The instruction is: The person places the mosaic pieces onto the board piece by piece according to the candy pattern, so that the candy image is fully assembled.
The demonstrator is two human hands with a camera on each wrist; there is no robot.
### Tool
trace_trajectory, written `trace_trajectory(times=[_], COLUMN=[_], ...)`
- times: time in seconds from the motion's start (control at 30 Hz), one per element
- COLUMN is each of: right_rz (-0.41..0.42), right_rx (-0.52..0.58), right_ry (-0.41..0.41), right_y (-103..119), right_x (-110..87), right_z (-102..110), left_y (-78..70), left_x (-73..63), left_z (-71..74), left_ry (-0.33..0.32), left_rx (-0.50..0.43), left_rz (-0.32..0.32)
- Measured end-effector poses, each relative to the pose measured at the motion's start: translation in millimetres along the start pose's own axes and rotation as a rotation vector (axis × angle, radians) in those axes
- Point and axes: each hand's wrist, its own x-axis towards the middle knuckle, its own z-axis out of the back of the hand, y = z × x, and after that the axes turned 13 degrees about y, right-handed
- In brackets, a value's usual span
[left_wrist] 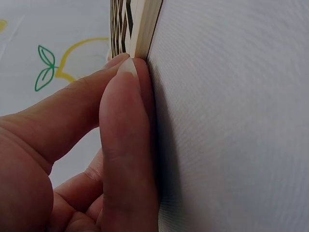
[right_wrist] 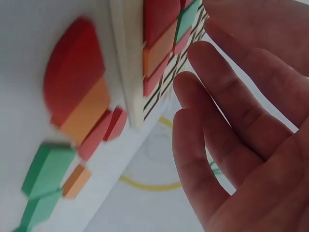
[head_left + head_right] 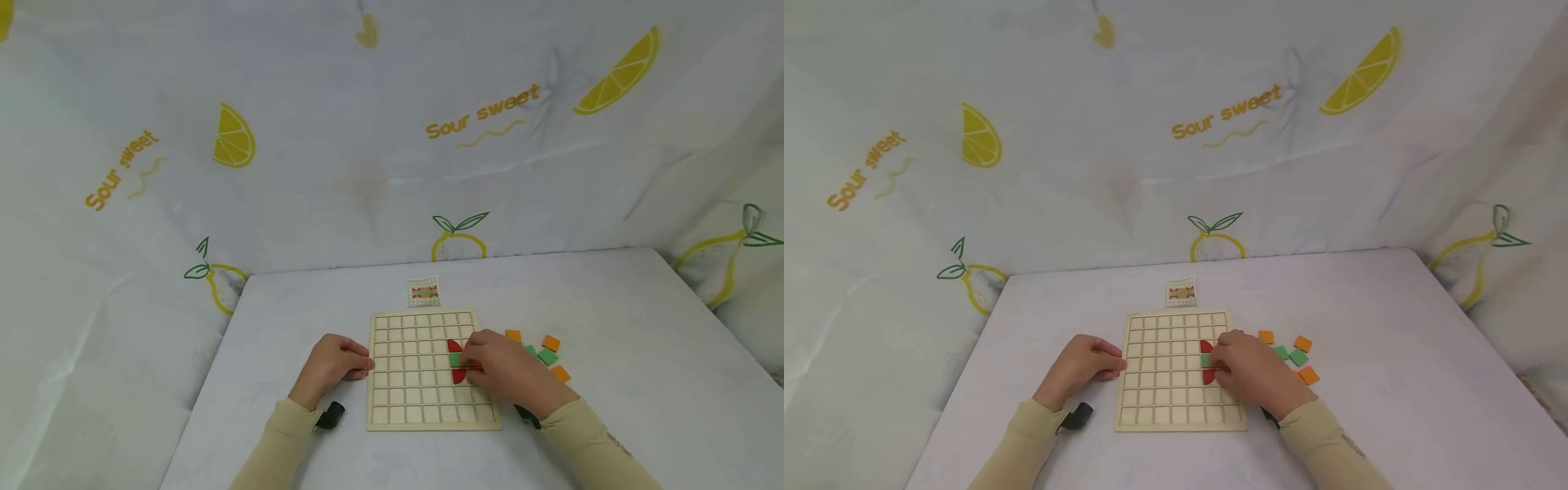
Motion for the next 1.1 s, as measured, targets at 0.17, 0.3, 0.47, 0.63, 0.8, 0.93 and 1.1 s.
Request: trace_trajectory(times=[0.17, 0.3, 0.47, 0.63, 0.8, 0.93, 1.1], right_rz=[-0.124, -0.244, -0.365, -0.422, -0.446, -0.46, -0.483], right_rx=[0.034, 0.066, 0.07, 0.083, 0.086, 0.077, 0.08], right_ry=[0.012, 0.033, 0.042, 0.051, 0.064, 0.052, 0.049], right_y=[-14.9, -36.0, -64.1, -82.8, -90.2, -90.6, -90.1], right_x=[-12.0, -29.2, -49.8, -60.3, -66.0, -68.1, -68.9], right_z=[8.3, 11.1, 13.7, 16.2, 16.8, 17.5, 20.2], left_y=[0.1, -1.4, -1.5, -1.8, -4.1, -7.0, -10.1], left_x=[-3.3, -4.7, -4.9, -5.6, -4.6, -3.2, -0.7], left_z=[2.1, 2.2, 1.9, 3.5, 3.8, 2.3, 1.5], left_ry=[-0.005, -0.006, -0.011, -0.013, 0.004, 0.017, 0.018], left_rx=[0.01, 0.023, 0.064, 0.089, 0.103, 0.104, 0.111], left_rz=[0.013, 0.024, 0.039, 0.04, 0.033, 0.034, 0.038])
